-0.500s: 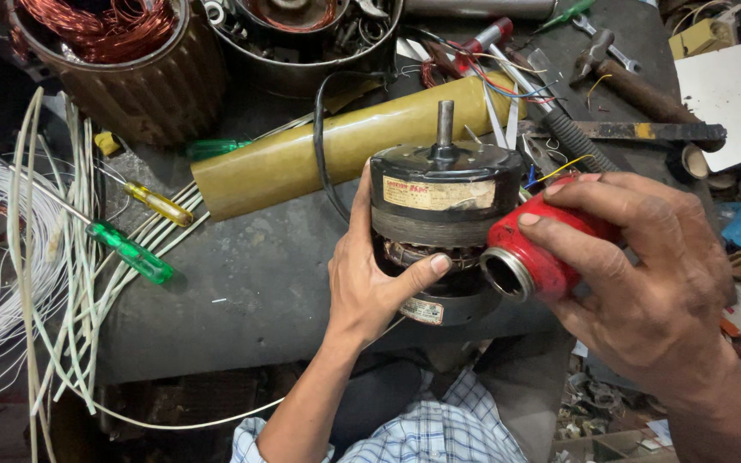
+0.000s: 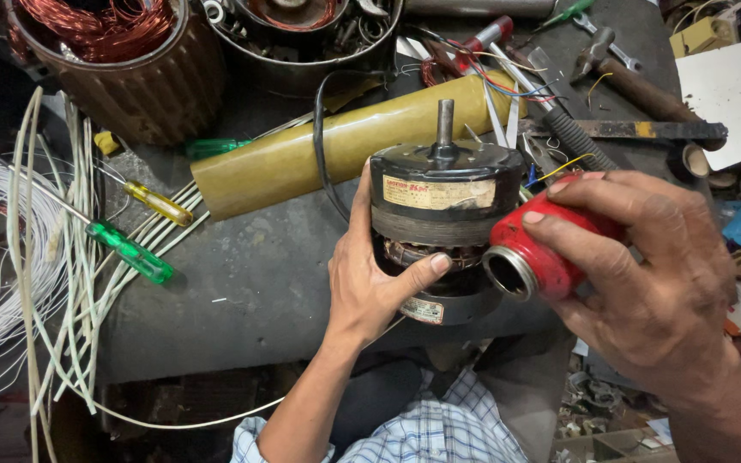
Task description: The person applies liquid from a red can to the motor housing, then disassembles the motor by separating the stator and end caps. They use a screwdriver to adjust or remove components from the stator windings.
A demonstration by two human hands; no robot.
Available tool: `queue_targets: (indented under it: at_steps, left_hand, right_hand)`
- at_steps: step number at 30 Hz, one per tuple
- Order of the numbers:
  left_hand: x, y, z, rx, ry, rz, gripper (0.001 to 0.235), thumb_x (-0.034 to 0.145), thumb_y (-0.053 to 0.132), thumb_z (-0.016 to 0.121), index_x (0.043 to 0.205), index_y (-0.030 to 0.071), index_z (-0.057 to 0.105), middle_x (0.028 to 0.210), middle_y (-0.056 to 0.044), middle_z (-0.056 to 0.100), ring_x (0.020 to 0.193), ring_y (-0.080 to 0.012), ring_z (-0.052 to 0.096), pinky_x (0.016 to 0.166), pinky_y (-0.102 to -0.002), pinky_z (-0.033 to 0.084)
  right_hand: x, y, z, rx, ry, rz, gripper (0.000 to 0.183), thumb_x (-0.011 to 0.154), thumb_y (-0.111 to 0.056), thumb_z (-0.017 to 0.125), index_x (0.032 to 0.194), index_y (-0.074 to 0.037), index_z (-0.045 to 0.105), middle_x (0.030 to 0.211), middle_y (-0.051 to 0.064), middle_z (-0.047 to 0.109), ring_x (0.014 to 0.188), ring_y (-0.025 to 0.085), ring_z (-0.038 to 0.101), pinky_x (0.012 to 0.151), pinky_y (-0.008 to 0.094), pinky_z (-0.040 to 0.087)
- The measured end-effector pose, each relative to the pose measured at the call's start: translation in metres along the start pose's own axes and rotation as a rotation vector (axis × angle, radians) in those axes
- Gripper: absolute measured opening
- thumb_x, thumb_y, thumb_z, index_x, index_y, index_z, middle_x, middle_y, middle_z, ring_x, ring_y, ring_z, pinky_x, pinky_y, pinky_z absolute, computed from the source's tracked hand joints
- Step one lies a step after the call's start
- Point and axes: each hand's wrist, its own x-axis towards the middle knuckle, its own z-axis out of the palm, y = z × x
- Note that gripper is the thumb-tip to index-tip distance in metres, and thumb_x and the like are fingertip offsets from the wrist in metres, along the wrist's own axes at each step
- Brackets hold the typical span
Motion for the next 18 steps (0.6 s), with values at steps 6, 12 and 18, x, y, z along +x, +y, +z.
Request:
queue_targets:
  at_steps: [6,12,18]
  left_hand:
    - [0.0004,0.0009,-0.0003,-0.002,-0.003,-0.008,0.121,0.073,0.063,0.076,0.166,0.005,0.023,0.138,-0.018,0.070,0.128,-0.0307,0.071,0.112,-0.042,0.053]
    - [0.0003,0.0022,-0.0009,0.008,-0.003,-0.012,0.122,0.073,0.064,0.076,0.166,0.005,0.023,0.138,-0.017,0.071,0.128,-0.0302,0.072,0.111,-0.041,0.053]
    - [0.0004,0.0011,-0.0002,0.012,-0.005,-0.005,0.121,0.074,0.063,0.076,0.166,0.005,0.023,0.138,-0.018,0.070,0.128,-0.0311,0.071,0.113,-0.042,0.052]
  right_hand:
    - [0.0009,-0.0003,-0.0013,0.003,-0.006,0.010,0.063,0.063,-0.015,0.093,0.121,-0.015,0.069,0.122,0.008,0.065,0.119,0.033,0.061,0.100,0.046,0.051]
    - [0.0022,-0.0008,-0.0004,0.023,0.011,0.005,0.061,0.064,-0.011,0.092,0.120,-0.015,0.069,0.121,0.008,0.065,0.118,0.033,0.061,0.100,0.046,0.051]
    - [0.0033,0.0001,0.0005,0.008,0.004,-0.005,0.061,0.063,-0.013,0.093,0.119,-0.015,0.069,0.121,0.007,0.065,0.118,0.033,0.061,0.100,0.046,0.050]
